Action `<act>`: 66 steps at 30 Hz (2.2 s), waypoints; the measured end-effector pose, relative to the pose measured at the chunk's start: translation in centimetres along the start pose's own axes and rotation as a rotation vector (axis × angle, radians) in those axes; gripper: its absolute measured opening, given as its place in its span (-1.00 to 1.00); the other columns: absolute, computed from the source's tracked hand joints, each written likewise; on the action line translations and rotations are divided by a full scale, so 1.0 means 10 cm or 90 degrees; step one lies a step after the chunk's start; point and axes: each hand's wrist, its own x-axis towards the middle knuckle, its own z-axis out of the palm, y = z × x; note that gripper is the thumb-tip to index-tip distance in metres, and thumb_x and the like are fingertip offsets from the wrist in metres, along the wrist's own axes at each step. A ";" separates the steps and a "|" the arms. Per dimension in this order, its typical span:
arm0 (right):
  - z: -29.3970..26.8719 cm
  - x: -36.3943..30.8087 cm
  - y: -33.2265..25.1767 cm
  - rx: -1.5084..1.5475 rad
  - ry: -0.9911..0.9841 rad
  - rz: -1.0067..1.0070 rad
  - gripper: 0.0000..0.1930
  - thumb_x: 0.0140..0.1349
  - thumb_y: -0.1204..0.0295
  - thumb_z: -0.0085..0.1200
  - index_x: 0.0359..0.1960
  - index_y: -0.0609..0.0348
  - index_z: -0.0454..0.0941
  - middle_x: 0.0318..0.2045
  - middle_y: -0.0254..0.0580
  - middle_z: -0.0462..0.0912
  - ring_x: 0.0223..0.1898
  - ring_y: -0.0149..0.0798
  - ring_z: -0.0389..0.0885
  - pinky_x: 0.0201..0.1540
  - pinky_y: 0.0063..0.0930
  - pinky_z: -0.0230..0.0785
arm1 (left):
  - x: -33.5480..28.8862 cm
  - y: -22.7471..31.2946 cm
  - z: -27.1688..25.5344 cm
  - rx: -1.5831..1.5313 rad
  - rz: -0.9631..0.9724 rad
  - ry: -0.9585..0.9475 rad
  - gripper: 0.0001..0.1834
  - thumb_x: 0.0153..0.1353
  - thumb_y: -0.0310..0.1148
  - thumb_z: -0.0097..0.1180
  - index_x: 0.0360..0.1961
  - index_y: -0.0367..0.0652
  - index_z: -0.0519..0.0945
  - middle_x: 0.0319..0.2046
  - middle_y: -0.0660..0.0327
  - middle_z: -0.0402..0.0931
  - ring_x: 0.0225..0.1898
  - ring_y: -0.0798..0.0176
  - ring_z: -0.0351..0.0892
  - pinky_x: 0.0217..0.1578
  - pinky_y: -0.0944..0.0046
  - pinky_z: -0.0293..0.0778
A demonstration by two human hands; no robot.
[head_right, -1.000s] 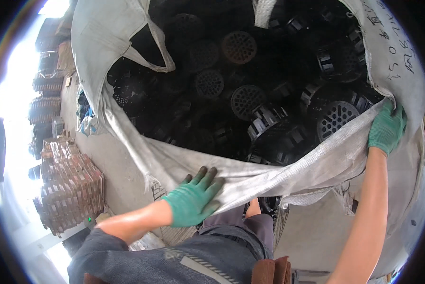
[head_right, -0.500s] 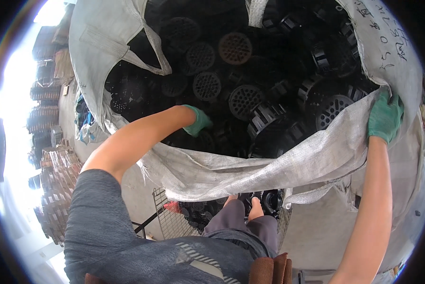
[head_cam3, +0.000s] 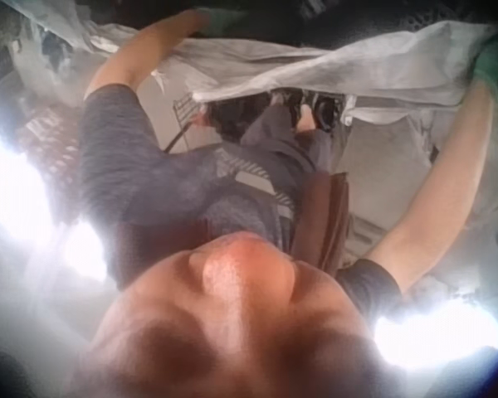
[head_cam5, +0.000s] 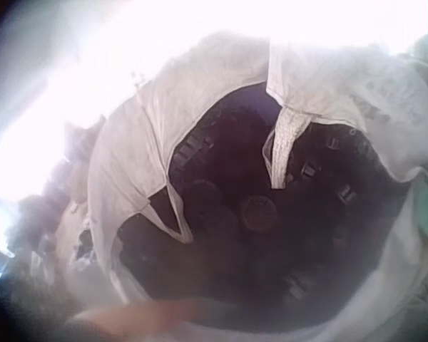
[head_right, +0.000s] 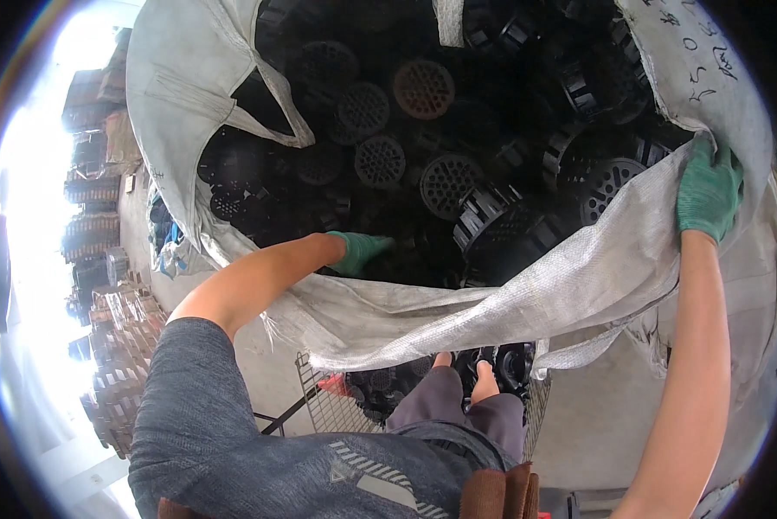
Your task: The person pulls a pallet truck carrying a wire container over to a large bulk bag. The person then removes plastic parts from the bulk bag and places them into the wire container by hand.
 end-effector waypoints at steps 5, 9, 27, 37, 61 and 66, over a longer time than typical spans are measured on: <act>-0.01 0.02 -0.01 -0.007 -0.005 0.008 -0.39 0.39 -0.14 -0.22 0.32 -0.12 0.48 0.31 0.07 0.43 0.34 0.12 0.36 0.39 -0.06 0.17 | -0.16 0.13 -0.11 0.030 -0.007 -0.032 -0.10 0.16 -0.20 0.34 0.49 0.00 0.18 0.28 -0.02 0.41 0.30 -0.09 0.43 0.25 0.01 0.44; -0.03 -0.05 -0.15 0.002 -0.010 0.016 -0.37 0.39 -0.16 -0.25 0.34 -0.13 0.46 0.34 0.09 0.41 0.36 0.13 0.34 0.41 -0.04 0.13 | -0.50 0.04 -0.22 0.185 0.003 0.072 -0.28 0.07 -0.27 0.32 0.30 -0.10 0.39 0.08 -0.01 0.52 0.14 -0.12 0.53 0.12 0.00 0.50; 0.22 0.22 0.13 -0.057 -0.033 0.003 -0.26 0.35 -0.26 -0.33 0.40 -0.12 0.39 0.38 0.07 0.38 0.40 0.12 0.30 0.45 -0.05 0.09 | -3.00 0.93 3.34 -0.631 -0.319 0.645 -0.21 -0.09 -0.61 0.30 0.20 -0.14 0.23 -0.06 0.07 0.49 -0.10 0.24 0.54 -0.07 0.21 0.54; 0.23 0.30 0.23 -0.060 -0.026 -0.005 -0.27 0.35 -0.27 -0.34 0.38 -0.13 0.41 0.34 0.13 0.41 0.36 0.16 0.35 0.41 -0.03 0.16 | -2.04 -0.02 3.83 -0.728 -0.316 0.703 -0.61 0.33 -0.49 0.16 0.17 -0.20 0.46 -0.16 0.22 0.55 -0.29 0.40 0.52 -0.29 0.35 0.56; -0.15 -0.11 -0.37 -0.025 -0.021 0.051 -0.37 0.35 -0.20 -0.24 0.32 -0.22 0.45 0.36 -0.14 0.39 0.39 0.07 0.28 0.38 0.15 0.12 | 0.36 0.58 -0.32 -0.229 -0.213 0.162 -0.21 0.16 0.20 0.22 0.29 -0.11 0.50 0.22 -0.01 0.53 0.24 -0.05 0.51 0.18 0.07 0.46; -0.11 -0.14 -0.28 -0.039 -0.034 0.077 -0.37 0.35 -0.21 -0.23 0.36 -0.30 0.41 0.37 -0.16 0.38 0.41 0.07 0.25 0.38 0.21 0.09 | -1.06 1.00 -0.37 -0.023 -0.183 0.447 -0.31 0.06 -0.07 0.40 0.20 -0.07 0.48 0.05 0.06 0.56 0.10 -0.08 0.58 0.05 0.03 0.53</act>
